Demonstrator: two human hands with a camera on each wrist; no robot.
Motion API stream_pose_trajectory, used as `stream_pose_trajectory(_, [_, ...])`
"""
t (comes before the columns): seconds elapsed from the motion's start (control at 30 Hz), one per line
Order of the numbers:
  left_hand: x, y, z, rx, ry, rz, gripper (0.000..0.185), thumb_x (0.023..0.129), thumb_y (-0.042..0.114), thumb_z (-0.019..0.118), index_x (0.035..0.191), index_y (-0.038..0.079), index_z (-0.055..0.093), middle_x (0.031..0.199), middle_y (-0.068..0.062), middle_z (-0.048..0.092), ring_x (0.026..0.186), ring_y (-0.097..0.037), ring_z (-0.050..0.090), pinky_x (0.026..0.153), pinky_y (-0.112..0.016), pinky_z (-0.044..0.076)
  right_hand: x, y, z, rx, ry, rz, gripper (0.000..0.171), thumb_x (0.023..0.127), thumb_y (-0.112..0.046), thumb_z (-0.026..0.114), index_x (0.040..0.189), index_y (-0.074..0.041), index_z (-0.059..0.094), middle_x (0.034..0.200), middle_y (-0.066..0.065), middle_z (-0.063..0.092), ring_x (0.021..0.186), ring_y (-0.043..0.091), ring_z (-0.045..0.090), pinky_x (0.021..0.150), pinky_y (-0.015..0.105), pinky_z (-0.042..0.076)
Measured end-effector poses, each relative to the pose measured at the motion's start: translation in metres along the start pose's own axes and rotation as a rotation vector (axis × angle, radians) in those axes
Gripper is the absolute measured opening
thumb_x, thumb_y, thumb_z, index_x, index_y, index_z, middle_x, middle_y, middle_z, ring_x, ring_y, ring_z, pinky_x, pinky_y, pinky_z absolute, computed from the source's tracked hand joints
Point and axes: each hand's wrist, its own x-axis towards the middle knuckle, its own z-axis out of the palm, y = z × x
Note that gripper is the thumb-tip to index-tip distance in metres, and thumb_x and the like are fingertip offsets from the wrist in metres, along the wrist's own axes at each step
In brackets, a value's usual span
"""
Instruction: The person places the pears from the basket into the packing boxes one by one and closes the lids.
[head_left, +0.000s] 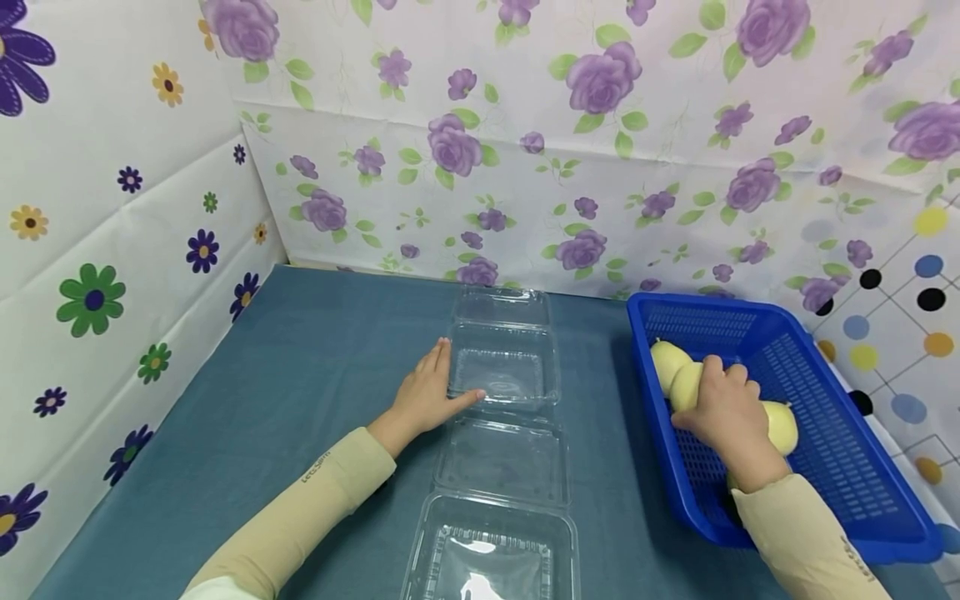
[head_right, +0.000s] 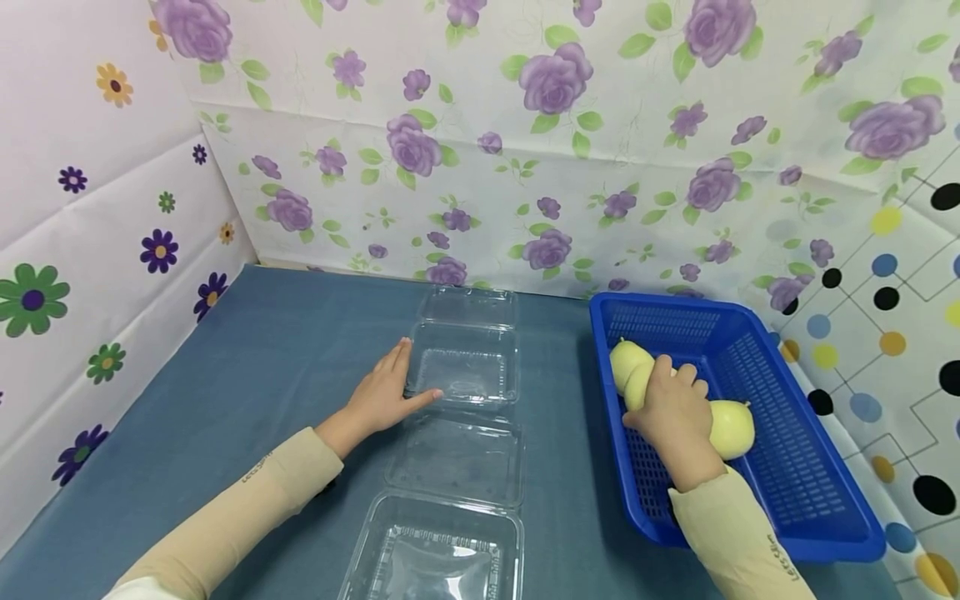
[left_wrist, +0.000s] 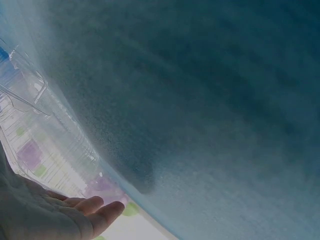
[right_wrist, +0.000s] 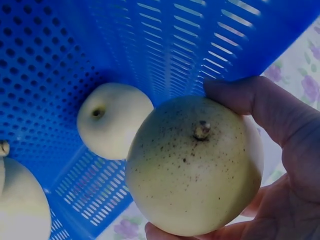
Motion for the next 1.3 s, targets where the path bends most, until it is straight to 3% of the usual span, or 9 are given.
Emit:
stream_pose_trajectory(0.27, [0.000,0.000,0.001,-0.006,0.005,0.012,0.103,0.087,0.064,0.052,0.152,-0.001,0.006,0.158,-0.020,0.009,0.143,-0.038,0.019,0.111,-0.055,0.028,-0.003,-0.010,-0.003,-0.042,0.092,-0.036,0.074,0.066,-0.022,0.083,0.111,0.015,0.037,0.096,0.039,0.040,0.086,0.056,0.042,0.062,0.056,0.039])
stream_pose_trajectory(0.53, [-0.001,0.001,0.002,0.009,0.019,0.024,0.103,0.087,0.065,0.052,0.151,-0.003,0.008,0.158,-0.021,0.012,0.143,-0.039,0.021,0.112,-0.055,0.027,-0.003,-0.015,-0.004,-0.066,0.122,-0.026,0.076,0.066,-0.023,0.084,0.112,0.015,0.037,0.096,0.038,0.039,0.084,0.055,0.043,0.058,0.055,0.041])
stream_pose_trajectory(0.87, [-0.001,0.001,-0.001,0.007,0.010,0.011,0.103,0.087,0.065,0.052,0.151,-0.001,0.007,0.158,-0.020,0.011,0.144,-0.037,0.020,0.112,-0.054,0.026,-0.007,-0.024,-0.006,-0.094,0.199,-0.075,0.076,0.064,-0.022,0.087,0.109,0.014,0.038,0.093,0.038,0.041,0.080,0.054,0.045,0.056,0.056,0.042])
stream_pose_trajectory(1.3, [-0.001,0.001,-0.001,-0.001,0.010,0.008,0.103,0.087,0.065,0.053,0.152,-0.002,0.008,0.158,-0.020,0.012,0.143,-0.037,0.019,0.112,-0.057,0.025,-0.008,-0.033,-0.005,-0.082,0.224,-0.087,0.073,0.064,-0.021,0.086,0.108,0.012,0.038,0.093,0.036,0.041,0.082,0.054,0.045,0.054,0.055,0.042])
